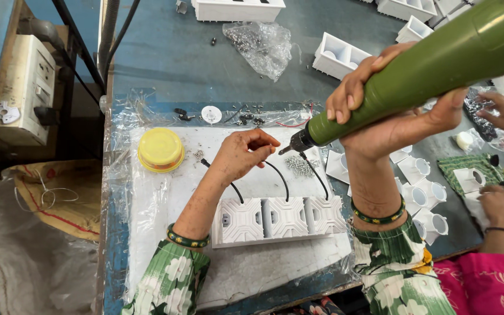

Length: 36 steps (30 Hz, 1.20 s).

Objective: The person assembles white plastic light fixture housings at a workbench. They position a multi-compartment housing on the padded work surface, place black wire leads and screws, and use a green electric screwdriver to drive screws into the housing, repeating the screwdriving cycle across housings.

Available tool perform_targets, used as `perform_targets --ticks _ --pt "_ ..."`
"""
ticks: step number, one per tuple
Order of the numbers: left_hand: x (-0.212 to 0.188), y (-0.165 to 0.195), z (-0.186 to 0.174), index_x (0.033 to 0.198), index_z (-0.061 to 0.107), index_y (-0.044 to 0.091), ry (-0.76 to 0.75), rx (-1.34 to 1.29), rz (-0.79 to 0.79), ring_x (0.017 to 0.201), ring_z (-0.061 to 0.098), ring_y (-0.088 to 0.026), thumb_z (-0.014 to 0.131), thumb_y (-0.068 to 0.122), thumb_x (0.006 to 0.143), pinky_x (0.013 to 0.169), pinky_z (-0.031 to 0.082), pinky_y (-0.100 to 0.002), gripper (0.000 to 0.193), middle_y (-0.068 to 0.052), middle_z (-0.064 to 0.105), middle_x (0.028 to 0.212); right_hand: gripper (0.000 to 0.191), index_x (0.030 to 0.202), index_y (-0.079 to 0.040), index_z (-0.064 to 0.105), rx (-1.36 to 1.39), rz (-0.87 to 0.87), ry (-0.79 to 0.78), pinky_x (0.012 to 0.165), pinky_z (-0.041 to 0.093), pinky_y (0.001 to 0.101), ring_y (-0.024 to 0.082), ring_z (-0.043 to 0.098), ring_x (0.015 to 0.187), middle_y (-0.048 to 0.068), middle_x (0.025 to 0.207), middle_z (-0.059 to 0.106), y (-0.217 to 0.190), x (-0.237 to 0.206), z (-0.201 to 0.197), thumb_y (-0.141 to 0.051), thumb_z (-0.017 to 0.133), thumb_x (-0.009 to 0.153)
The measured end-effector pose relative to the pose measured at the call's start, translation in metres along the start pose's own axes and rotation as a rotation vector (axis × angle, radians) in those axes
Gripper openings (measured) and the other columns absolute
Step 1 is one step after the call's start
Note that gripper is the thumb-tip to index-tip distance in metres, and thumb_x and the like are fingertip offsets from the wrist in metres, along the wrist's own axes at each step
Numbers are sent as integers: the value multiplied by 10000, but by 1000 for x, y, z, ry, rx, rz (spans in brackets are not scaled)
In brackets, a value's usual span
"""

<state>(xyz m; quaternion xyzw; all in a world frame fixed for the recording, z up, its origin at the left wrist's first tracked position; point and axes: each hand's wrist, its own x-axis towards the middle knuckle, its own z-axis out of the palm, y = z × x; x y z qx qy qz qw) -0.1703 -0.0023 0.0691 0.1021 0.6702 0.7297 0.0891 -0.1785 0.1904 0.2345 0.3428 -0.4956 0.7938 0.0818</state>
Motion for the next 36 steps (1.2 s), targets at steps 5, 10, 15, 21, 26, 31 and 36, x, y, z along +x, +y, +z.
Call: perform_targets --ticks 5,10,15,21,26,31,36 --pt "5 -8 -2 1125 712 -28 -32 -436 -64 933 781 -213 673 64 940 844 651 -313 210 -142 784 1029 842 1031 14 477 -59 -15 3 470 437 391 246 455 516 168 718 465 0 1 -10 -819 402 938" --pt "3 -6 -1 1151 696 -34 -92 -482 -107 961 778 -244 656 61 954 867 655 -335 222 -173 773 1048 870 1052 15 488 -9 -24 -11 489 444 386 251 468 533 175 731 475 2 2 -19 -840 398 917" --pt "1 -5 0 1153 693 -27 -101 -478 -133 961 777 -239 647 63 961 873 654 -343 218 -169 771 1054 836 1047 13 487 -11 -47 11 482 436 382 249 462 531 173 717 470 2 1 -17 -812 399 938" --pt "1 -3 1 1157 677 -6 -120 -460 -135 971 777 -234 656 112 963 877 644 -352 228 -161 775 1062 804 1039 10 485 -12 -54 13 489 431 384 248 462 545 163 715 463 -1 1 -11 -774 366 902" --pt "0 -3 1 1152 662 -6 -144 -486 -119 965 775 -244 662 126 963 882 650 -366 231 -172 775 1057 818 1036 10 487 -35 -61 -8 484 435 388 247 460 524 166 704 463 0 3 -8 -799 387 962" --pt "2 -6 -3 1132 658 -1 -185 -458 -128 935 775 -254 656 138 969 885 648 -374 214 -172 773 1029 808 1025 12 477 -89 -62 -29 508 417 395 245 438 491 166 687 455 0 2 -7 -787 377 958" --pt "5 -10 -4 1143 651 10 -252 -436 -124 941 774 -241 636 166 976 885 645 -374 229 -137 762 1009 817 1025 10 465 -38 -42 -63 485 418 389 235 439 473 159 684 458 2 2 -8 -800 387 955"
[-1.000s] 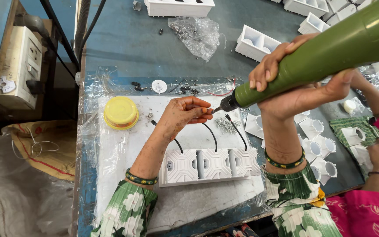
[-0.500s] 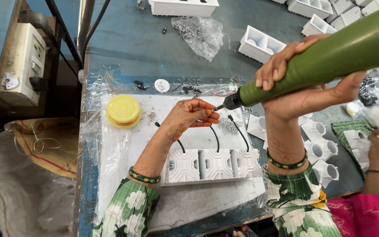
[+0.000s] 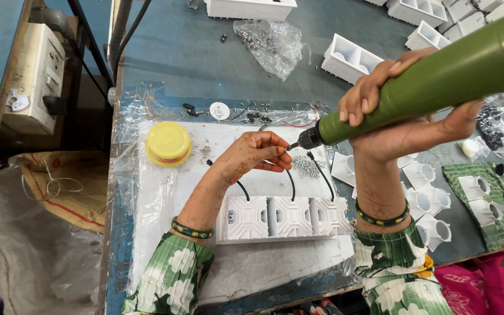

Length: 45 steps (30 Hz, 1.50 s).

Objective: The person assembles white plastic light fixture housings at a workbench. They position a multi-compartment housing on the padded work surface, place black wire leads and screws, and use a green electric screwdriver to drive screws into the housing, repeating the screwdriving cycle across housings.

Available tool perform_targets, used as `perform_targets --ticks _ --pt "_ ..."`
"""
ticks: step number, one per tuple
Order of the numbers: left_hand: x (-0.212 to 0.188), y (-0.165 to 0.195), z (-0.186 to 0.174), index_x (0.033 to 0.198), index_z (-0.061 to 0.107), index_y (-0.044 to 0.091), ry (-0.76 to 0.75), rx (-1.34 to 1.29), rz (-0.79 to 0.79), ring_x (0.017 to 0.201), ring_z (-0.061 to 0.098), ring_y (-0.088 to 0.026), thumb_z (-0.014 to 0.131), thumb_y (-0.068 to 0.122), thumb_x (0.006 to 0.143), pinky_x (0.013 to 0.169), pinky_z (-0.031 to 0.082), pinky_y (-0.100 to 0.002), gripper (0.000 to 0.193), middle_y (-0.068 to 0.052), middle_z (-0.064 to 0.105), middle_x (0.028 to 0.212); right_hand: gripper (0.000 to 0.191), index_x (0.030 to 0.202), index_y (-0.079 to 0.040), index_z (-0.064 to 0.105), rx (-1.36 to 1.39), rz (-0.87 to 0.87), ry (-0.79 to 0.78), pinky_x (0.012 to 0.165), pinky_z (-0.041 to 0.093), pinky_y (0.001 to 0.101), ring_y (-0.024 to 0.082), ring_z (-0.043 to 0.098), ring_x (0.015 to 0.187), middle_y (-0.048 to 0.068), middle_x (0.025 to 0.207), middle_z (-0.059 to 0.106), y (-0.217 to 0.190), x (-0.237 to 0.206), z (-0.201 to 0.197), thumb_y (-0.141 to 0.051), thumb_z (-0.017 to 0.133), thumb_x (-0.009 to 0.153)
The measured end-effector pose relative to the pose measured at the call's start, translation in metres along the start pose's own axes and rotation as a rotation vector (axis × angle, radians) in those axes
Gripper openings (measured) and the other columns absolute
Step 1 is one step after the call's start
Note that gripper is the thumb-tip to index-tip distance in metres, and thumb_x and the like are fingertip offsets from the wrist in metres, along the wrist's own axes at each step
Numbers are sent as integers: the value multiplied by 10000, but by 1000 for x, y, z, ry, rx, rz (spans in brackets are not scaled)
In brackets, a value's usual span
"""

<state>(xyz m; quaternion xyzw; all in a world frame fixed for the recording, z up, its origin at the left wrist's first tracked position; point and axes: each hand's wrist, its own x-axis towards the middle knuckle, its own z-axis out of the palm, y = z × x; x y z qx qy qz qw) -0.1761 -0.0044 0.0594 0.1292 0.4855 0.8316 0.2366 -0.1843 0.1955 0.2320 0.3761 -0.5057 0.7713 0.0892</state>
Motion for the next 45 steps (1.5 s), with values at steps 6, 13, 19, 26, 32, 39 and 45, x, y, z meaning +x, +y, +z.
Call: perform_targets --ticks 6,13,19,26,32,39,45 --pt "-5 0 -4 1149 635 2 -74 -37 -8 959 768 -255 624 165 1006 889 644 -383 217 -119 732 1000 830 1015 1 459 114 27 -59 469 420 378 231 447 443 155 666 467 1 2 -4 -824 396 944" --pt "-3 2 -5 1153 638 8 -122 2 -20 999 767 -250 610 170 1004 897 640 -379 222 -134 751 1043 823 1013 6 457 67 5 -39 466 410 379 239 434 437 151 650 452 6 -2 0 -810 383 937" --pt "-2 1 -9 1168 641 25 -149 49 -30 1035 759 -237 629 137 973 919 624 -367 225 -135 756 1085 798 1017 5 457 27 10 -31 456 414 377 234 436 437 153 644 444 9 -2 6 -786 388 934" --pt "1 -5 -13 1131 680 20 -106 133 -20 1020 754 -184 628 139 983 906 623 -341 197 -76 755 1098 802 1046 -1 464 -21 6 -34 444 413 373 225 433 419 151 631 446 13 -2 10 -792 392 933" --pt "4 -7 -14 1153 712 9 -61 127 -4 970 750 -194 654 89 966 906 633 -350 212 -92 751 1032 803 1045 -12 456 -48 7 -44 440 413 372 224 426 408 152 632 448 14 -2 10 -803 396 922" --pt "3 -5 -11 1200 691 12 -100 148 -31 977 746 -173 619 79 967 900 632 -342 253 -78 748 1064 811 1060 -5 454 -45 16 -36 443 404 372 229 419 412 151 638 445 13 -3 10 -803 392 931" --pt "3 -3 -11 1192 692 1 -89 158 -39 969 749 -177 638 65 960 882 630 -339 247 -85 751 1054 805 1056 -3 455 -36 13 -40 439 402 372 227 417 412 154 638 445 13 -2 10 -796 394 932"
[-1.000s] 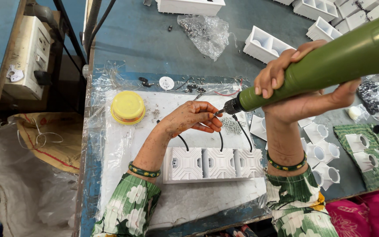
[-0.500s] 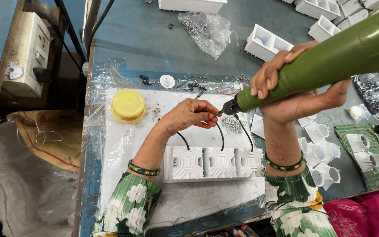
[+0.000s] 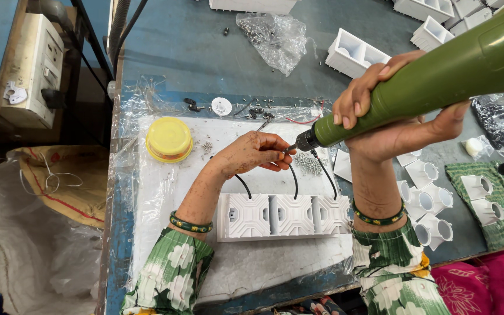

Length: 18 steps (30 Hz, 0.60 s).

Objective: The person assembles white plastic light fixture housings at a workbench. They position a multi-compartment housing on the padded work surface, place black wire leads and screws, and use a green electric screwdriver to drive screws into the housing, repeating the screwdriving cycle across housings.

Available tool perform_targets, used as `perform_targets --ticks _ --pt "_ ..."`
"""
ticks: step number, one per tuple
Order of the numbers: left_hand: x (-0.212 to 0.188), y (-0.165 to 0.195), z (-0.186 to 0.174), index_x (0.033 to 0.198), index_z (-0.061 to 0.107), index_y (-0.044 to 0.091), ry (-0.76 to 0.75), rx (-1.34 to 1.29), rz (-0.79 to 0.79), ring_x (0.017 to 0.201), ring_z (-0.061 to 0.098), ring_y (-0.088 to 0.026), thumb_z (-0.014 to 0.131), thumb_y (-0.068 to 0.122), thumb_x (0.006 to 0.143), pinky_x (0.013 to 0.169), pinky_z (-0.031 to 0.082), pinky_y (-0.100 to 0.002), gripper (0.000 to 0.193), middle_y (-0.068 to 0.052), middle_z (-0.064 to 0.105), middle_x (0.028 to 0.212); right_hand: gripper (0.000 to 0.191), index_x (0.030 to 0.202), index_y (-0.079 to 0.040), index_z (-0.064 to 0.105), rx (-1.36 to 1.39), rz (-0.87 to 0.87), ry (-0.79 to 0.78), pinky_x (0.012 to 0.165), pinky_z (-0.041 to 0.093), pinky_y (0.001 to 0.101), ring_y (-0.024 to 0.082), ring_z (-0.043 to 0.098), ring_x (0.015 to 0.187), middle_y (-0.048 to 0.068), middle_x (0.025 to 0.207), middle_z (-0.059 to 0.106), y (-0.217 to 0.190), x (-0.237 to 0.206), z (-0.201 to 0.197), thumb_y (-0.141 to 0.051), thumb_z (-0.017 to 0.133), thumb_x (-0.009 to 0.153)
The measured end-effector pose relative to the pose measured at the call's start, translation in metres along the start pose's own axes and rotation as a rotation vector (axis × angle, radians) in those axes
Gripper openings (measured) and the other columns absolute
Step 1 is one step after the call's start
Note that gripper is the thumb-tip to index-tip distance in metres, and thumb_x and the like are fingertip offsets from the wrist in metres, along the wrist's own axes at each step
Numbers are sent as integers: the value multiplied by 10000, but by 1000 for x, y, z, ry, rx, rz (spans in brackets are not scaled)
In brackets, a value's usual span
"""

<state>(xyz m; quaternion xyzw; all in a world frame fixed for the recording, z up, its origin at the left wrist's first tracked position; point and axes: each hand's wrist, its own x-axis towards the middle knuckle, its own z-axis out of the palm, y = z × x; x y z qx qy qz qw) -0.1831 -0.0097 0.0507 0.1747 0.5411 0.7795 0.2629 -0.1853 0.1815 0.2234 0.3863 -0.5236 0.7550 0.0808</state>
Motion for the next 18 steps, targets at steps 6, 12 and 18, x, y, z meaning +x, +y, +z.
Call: perform_targets --ticks 6,12,18 --pt "1 -4 -1 1154 706 -1 19 33 19 956 754 -164 668 49 934 887 631 -335 229 -77 767 1056 797 1053 -3 462 22 0 0 443 410 372 223 427 418 155 639 452 1 -3 -2 -788 397 935" --pt "1 -4 -1 1152 731 -8 33 69 40 965 745 -143 685 22 919 901 627 -323 240 -65 774 1083 796 1048 -4 463 6 -1 3 439 410 369 219 426 415 153 635 450 1 -4 -1 -788 398 934" --pt "2 -4 -3 1223 683 -4 16 -13 57 954 750 -178 640 -30 899 885 638 -349 327 -111 763 1090 795 1058 1 458 10 7 2 445 406 370 225 420 416 152 637 444 0 -3 1 -783 399 939"
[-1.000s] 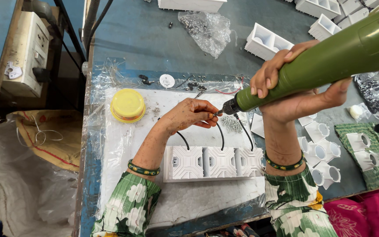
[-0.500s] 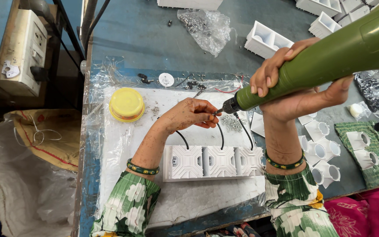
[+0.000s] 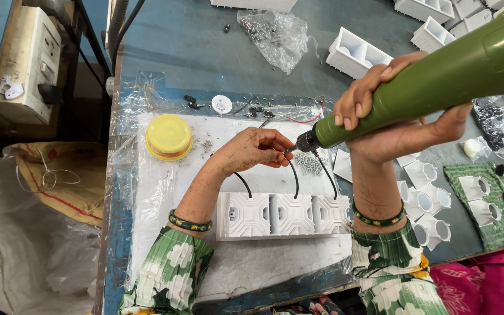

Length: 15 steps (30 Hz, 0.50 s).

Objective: The person assembles white plastic light fixture housings at a workbench. They position a multi-compartment housing on the padded work surface, place black wire leads and screws, and use a green electric screwdriver to drive screws into the housing, repeating the screwdriving cycle across housings.

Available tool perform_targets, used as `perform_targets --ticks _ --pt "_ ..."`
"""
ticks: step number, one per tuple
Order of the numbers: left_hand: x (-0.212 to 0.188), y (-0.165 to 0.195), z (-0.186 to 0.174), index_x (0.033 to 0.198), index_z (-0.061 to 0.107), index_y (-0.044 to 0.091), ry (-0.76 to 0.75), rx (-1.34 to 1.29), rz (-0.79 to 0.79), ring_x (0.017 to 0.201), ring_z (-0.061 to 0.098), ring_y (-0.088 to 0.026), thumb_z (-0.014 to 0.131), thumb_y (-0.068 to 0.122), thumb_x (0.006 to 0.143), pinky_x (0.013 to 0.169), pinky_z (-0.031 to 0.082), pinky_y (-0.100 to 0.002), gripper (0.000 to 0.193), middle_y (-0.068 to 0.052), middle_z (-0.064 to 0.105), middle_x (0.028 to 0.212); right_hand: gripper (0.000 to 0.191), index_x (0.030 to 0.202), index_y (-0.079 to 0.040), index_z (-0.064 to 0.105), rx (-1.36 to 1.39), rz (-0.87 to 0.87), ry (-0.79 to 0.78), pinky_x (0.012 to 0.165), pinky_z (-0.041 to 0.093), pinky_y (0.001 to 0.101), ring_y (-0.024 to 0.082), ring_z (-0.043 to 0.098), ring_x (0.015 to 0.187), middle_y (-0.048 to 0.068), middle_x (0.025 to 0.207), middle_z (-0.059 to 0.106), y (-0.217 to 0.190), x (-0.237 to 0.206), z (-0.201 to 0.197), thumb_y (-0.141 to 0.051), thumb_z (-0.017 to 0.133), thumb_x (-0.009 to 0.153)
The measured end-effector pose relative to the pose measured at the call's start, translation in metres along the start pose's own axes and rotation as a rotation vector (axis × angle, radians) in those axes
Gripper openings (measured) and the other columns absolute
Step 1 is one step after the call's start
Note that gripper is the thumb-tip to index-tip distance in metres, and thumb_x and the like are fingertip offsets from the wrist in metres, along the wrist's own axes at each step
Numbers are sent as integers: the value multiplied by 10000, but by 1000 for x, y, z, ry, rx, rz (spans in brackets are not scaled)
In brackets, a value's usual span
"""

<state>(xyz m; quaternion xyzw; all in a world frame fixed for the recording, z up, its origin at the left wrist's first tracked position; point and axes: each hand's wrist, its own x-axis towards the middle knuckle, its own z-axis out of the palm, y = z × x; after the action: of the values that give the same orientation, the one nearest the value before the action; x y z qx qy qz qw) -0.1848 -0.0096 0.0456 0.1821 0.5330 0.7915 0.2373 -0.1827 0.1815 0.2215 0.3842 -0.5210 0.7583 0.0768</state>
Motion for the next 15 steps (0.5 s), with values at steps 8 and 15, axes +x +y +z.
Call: perform_targets --ticks 8,15 --pt "-1 3 1 1259 648 -29 -37 -14 6 996 752 -207 650 -54 882 911 635 -358 378 -147 748 1145 802 1061 2 461 48 15 -3 453 410 373 230 428 426 156 650 456 1 -2 -3 -786 405 925" --pt "-15 13 -12 1297 625 7 -104 104 37 1057 725 -190 708 -16 848 934 583 -327 457 -112 726 1174 813 1024 0 461 51 2 13 462 418 377 223 447 450 151 666 453 -1 -5 -8 -805 396 936"
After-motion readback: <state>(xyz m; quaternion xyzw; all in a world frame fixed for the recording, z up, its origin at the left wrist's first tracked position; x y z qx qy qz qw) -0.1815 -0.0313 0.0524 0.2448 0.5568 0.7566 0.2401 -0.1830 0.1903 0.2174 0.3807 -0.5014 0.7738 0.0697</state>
